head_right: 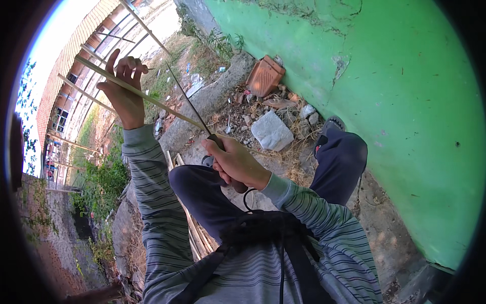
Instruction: The person carves and splits bamboo strips along their length using a knife.
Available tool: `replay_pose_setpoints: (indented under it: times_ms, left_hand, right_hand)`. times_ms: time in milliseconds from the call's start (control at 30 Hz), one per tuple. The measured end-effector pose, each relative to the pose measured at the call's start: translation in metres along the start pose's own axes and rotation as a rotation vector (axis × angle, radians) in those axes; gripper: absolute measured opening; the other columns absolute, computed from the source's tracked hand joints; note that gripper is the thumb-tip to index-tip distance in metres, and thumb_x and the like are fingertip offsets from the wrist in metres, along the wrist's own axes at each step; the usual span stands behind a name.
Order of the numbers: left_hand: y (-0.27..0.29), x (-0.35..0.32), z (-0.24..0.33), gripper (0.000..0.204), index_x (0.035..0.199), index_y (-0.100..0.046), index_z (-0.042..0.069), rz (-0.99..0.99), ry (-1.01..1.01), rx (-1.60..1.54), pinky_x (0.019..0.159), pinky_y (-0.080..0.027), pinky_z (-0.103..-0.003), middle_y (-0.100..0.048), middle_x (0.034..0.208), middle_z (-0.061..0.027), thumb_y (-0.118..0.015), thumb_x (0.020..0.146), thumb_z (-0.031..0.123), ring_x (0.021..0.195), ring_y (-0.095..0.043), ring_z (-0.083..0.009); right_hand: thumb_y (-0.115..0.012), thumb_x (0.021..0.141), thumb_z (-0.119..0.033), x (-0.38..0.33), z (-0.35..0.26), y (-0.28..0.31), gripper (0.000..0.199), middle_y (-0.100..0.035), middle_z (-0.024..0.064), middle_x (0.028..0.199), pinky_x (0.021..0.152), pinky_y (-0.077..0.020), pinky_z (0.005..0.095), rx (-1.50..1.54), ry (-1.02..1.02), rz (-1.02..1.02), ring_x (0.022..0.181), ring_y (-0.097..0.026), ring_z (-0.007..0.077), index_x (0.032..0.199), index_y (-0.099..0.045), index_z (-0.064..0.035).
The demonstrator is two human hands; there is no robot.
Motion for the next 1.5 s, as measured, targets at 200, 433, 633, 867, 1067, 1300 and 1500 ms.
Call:
replay_pose_setpoints:
  times_ms: [200, 433, 633, 867, 1067, 1300, 1500]
  left_hand:
    - [-0.044, 0.021, 0.017, 0.058, 0.084, -0.032, 0.016, 0.098, 0.096, -0.167, 0.046, -0.015, -0.026, -0.022, 0.066, 0.0038, -0.036, 0.097, 0.072, 0.055, -0.021, -0.0084]
    - [-0.072, 0.013, 0.018, 0.045, 0.084, -0.036, 0.013, 0.218, -0.076, 0.041, 0.044, -0.017, -0.026, -0.029, 0.067, 0.0022, -0.039, 0.106, 0.052, 0.052, -0.025, -0.0077]
    - [-0.087, 0.015, 0.019, 0.039, 0.082, -0.039, 0.012, 0.362, -0.118, 0.057, 0.043, -0.017, -0.026, -0.035, 0.067, 0.0014, -0.041, 0.108, 0.041, 0.050, -0.027, -0.0068]
    - [-0.085, 0.015, 0.014, 0.039, 0.085, -0.042, 0.012, 0.398, -0.162, 0.082, 0.042, -0.021, -0.024, -0.041, 0.069, 0.0022, -0.043, 0.107, 0.045, 0.049, -0.029, -0.0047]
    - [-0.079, 0.017, 0.011, 0.040, 0.085, -0.041, 0.012, 0.375, -0.172, 0.054, 0.042, -0.020, -0.024, -0.041, 0.066, 0.0021, -0.044, 0.107, 0.045, 0.048, -0.029, -0.0057]
    - [-0.070, 0.013, 0.016, 0.042, 0.083, -0.041, 0.012, 0.375, -0.181, 0.111, 0.042, -0.021, -0.023, -0.043, 0.064, 0.0019, -0.043, 0.107, 0.045, 0.047, -0.031, -0.0052]
    - [-0.071, 0.016, 0.014, 0.041, 0.082, -0.042, 0.011, 0.397, -0.181, 0.049, 0.041, -0.020, -0.023, -0.042, 0.064, 0.0023, -0.045, 0.107, 0.044, 0.047, -0.029, -0.0049]
  right_hand:
    - [-0.054, 0.103, -0.042, -0.005, -0.003, -0.001, 0.036, -0.045, -0.0029, 0.061, 0.037, -0.0338, 0.0220, -0.019, 0.018, 0.021, 0.040, -0.040, 0.0044, 0.093, -0.049, -0.0071]
    - [-0.053, 0.104, -0.040, -0.014, -0.030, -0.022, 0.035, -0.047, -0.0029, 0.061, 0.036, -0.0338, 0.0224, -0.073, 0.135, 0.022, 0.039, -0.042, 0.0046, 0.093, -0.049, -0.0064]
    - [-0.053, 0.103, -0.040, -0.012, -0.012, -0.004, 0.041, -0.049, -0.0015, 0.058, 0.034, -0.0355, 0.0257, -0.134, 0.147, 0.104, 0.037, -0.046, 0.0068, 0.086, -0.053, -0.0028]
    - [-0.052, 0.103, -0.042, -0.010, -0.032, -0.006, 0.045, -0.049, 0.0000, 0.056, 0.034, -0.0373, 0.0257, -0.193, 0.183, 0.057, 0.037, -0.047, 0.0077, 0.081, -0.051, -0.0027]
    - [-0.053, 0.103, -0.040, 0.001, -0.005, 0.008, 0.044, -0.050, 0.0010, 0.054, 0.034, -0.0388, 0.0263, -0.122, 0.145, 0.054, 0.037, -0.049, 0.0083, 0.082, -0.051, -0.0020]
    - [-0.053, 0.102, -0.041, 0.007, -0.028, -0.002, 0.043, -0.051, 0.0011, 0.055, 0.035, -0.0394, 0.0268, -0.218, 0.156, 0.035, 0.038, -0.049, 0.0086, 0.082, -0.051, -0.0024]
    - [-0.054, 0.102, -0.040, 0.010, -0.002, 0.009, 0.043, -0.050, 0.0007, 0.053, 0.035, -0.0395, 0.0271, -0.207, 0.142, 0.074, 0.038, -0.050, 0.0093, 0.080, -0.050, -0.0034]
Point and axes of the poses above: each hand's wrist, its own x-axis towards the middle knuckle, its own y-axis out of the back of the hand, z = x × y, the point moved 3 cm from there along x, towards the middle knuckle
